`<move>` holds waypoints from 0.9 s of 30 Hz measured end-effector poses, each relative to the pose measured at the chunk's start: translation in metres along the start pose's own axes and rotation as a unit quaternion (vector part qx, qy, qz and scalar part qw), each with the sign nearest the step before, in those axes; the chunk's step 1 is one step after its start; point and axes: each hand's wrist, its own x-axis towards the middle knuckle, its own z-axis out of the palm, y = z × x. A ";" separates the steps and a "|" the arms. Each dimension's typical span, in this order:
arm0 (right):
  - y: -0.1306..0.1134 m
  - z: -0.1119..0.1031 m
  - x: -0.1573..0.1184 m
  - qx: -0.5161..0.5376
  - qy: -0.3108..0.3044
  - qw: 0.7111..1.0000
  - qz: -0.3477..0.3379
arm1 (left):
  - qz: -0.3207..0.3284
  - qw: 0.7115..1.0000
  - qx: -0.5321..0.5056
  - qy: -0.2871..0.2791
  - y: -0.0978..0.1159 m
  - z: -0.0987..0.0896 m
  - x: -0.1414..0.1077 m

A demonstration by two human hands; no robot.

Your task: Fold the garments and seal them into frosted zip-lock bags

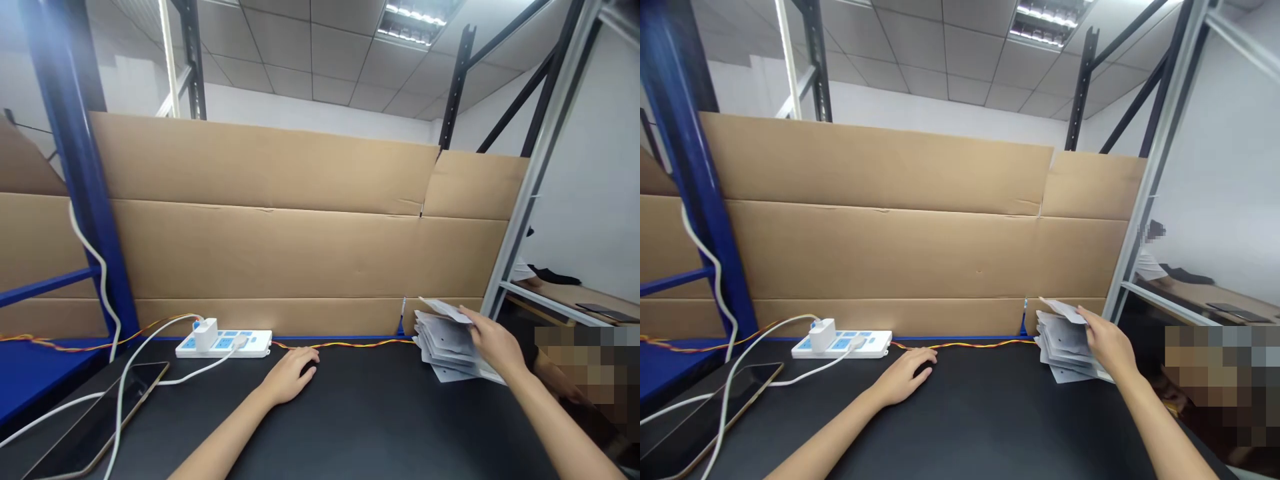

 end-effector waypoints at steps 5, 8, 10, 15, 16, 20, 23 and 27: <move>-0.101 -0.047 -0.028 0.036 0.039 0.991 -0.125 | -0.023 0.999 -0.030 0.003 0.013 0.001 -0.002; -0.184 -0.036 -0.079 0.081 -0.015 0.974 -0.213 | -0.039 0.998 -0.048 -0.010 0.026 -0.004 -0.007; -0.230 -0.012 -0.117 0.097 -0.048 0.950 -0.293 | -0.048 0.997 -0.058 -0.029 0.033 -0.010 -0.014; -0.281 0.017 -0.150 0.133 -0.132 0.922 -0.340 | -0.072 0.991 -0.079 -0.083 0.039 -0.030 -0.035; -0.282 0.010 -0.141 0.154 -0.168 0.913 -0.339 | -0.079 0.989 -0.083 -0.089 0.039 -0.032 -0.037; -0.278 -0.026 -0.081 0.310 -0.307 0.863 -0.256 | -0.118 0.986 -0.090 -0.072 0.043 -0.022 -0.035; -0.278 -0.023 -0.048 0.352 -0.328 0.864 -0.152 | -0.139 0.985 -0.090 -0.046 0.049 -0.007 -0.031; -0.281 0.009 -0.045 0.386 -0.377 0.835 -0.112 | -0.150 0.983 -0.103 -0.036 0.054 0.004 -0.030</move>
